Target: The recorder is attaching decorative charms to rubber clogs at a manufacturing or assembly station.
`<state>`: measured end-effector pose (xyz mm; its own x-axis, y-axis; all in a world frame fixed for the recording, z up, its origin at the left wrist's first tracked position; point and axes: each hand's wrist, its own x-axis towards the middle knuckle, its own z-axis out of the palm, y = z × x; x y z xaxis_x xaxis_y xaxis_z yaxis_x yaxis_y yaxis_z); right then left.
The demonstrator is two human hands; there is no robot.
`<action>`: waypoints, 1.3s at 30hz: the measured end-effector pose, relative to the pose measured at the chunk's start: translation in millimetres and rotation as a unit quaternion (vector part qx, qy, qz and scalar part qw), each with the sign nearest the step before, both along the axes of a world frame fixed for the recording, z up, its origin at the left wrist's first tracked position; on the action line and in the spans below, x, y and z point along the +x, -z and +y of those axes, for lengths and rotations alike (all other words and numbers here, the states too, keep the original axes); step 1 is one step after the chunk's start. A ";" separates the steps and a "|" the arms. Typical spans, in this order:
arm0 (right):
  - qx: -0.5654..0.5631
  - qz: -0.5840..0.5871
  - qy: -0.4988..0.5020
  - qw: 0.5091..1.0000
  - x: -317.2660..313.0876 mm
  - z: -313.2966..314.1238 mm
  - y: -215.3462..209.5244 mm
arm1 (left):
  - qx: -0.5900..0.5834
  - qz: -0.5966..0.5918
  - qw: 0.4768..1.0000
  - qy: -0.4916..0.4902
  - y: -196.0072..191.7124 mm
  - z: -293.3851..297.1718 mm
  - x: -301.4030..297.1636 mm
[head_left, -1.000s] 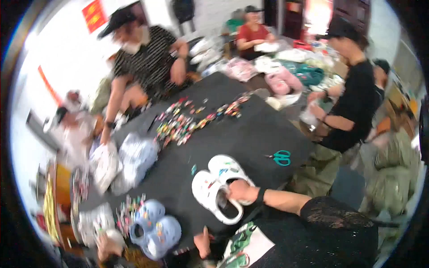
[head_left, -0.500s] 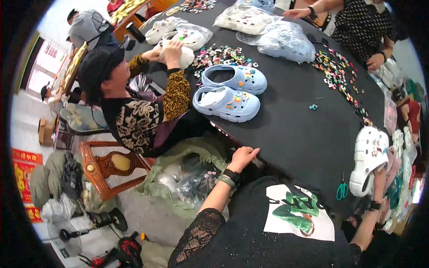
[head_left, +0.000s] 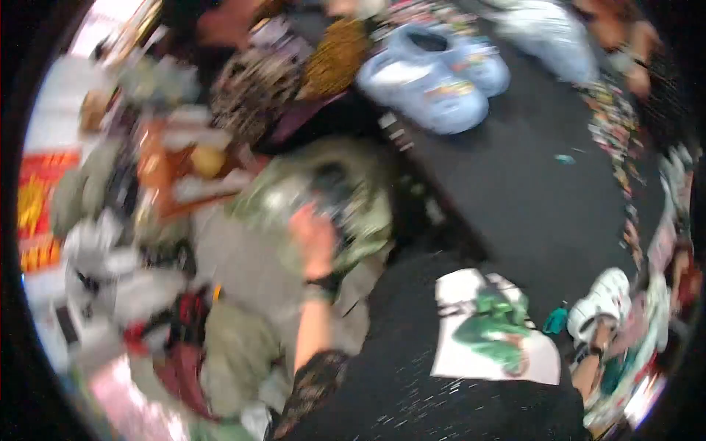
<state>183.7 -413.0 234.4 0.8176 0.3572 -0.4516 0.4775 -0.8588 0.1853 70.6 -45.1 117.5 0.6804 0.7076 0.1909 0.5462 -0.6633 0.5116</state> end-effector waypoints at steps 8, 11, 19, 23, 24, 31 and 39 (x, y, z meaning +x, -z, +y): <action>0.111 -0.156 0.545 0.816 22.1 -370.4 64.6 | -0.415 -0.098 0.829 0.361 -38.3 -125.5 280.6; 0.074 -0.226 0.570 0.787 -18.8 -355.6 28.0 | -0.410 -0.123 0.775 0.464 -80.0 -169.2 345.5; 0.282 -0.433 0.487 0.704 -45.2 -295.1 29.7 | -0.387 -0.140 0.743 0.528 -128.7 -177.4 365.6; 0.358 -0.435 0.401 0.722 -9.1 -243.9 19.0 | -0.381 -0.132 0.737 0.543 -136.9 -174.8 358.7; 0.398 -0.420 0.377 0.723 0.3 -228.2 10.9 | -0.379 -0.128 0.735 0.548 -138.8 -171.9 355.7; 0.519 -0.322 0.144 0.779 51.7 -133.3 -21.5 | -0.380 -0.119 0.722 0.566 -156.5 -175.2 326.2; 0.664 -0.035 0.052 0.745 62.3 -30.3 -7.2 | -0.393 -0.100 0.701 0.587 -161.5 -211.0 286.2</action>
<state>246.0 -443.3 241.7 0.8773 0.3832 0.2889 0.4245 -0.3387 -0.8397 356.9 -256.1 279.0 0.8973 -0.3762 0.2308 -0.2748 -0.0671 0.9592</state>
